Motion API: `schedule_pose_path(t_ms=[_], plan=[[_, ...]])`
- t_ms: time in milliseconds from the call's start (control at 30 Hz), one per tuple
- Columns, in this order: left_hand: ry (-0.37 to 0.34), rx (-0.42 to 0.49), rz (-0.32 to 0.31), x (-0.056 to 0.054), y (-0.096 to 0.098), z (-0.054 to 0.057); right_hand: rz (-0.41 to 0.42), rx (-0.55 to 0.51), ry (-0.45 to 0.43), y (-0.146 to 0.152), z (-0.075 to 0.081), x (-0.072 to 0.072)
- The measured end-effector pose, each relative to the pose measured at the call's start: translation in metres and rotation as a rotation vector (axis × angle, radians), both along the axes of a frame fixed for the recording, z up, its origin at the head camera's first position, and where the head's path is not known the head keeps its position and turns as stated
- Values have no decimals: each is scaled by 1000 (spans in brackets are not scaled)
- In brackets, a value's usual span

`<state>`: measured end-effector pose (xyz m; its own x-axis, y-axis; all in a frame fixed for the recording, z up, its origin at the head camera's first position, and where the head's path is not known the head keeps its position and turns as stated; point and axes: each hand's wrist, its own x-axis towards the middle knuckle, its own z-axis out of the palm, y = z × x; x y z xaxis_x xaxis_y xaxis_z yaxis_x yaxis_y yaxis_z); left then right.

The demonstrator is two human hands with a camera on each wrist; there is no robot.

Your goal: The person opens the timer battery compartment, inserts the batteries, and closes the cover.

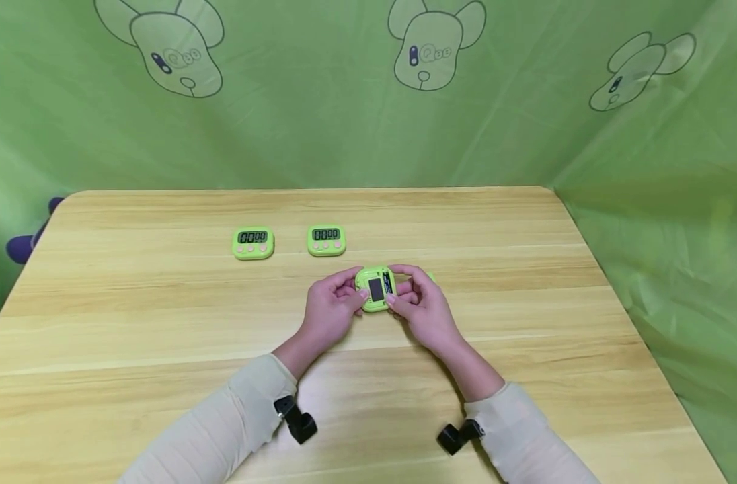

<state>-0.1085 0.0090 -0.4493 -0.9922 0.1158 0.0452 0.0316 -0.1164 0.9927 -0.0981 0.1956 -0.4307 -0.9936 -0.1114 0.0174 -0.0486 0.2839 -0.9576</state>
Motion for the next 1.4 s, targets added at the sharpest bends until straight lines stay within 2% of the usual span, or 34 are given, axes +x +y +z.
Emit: schedule_pose_path(t_ms=[133,333,467,600,733,867,1033,1133,1400], plan=[[2,-11,-2,0,0,0,-45,-54,-33,-3,1,-1],[9,-4,10,0,0,-1,-72,8,-37,0,4,1],[5,4,4,0,1,-1,-100,58,41,13,8,2],[2,4,5,0,1,-1,-193,165,149,32,11,-1],[-7,-1,8,0,1,-1,-253,286,185,47,13,-7],[-17,-14,5,0,1,2,-245,404,142,55,12,-11],[-10,-20,-1,8,-1,23,-217,508,56,58,13,-14],[-2,-21,4,12,-2,31,-192,501,18,58,16,-14],[-13,-25,6,12,-1,29,-117,461,-63,58,21,-11]])
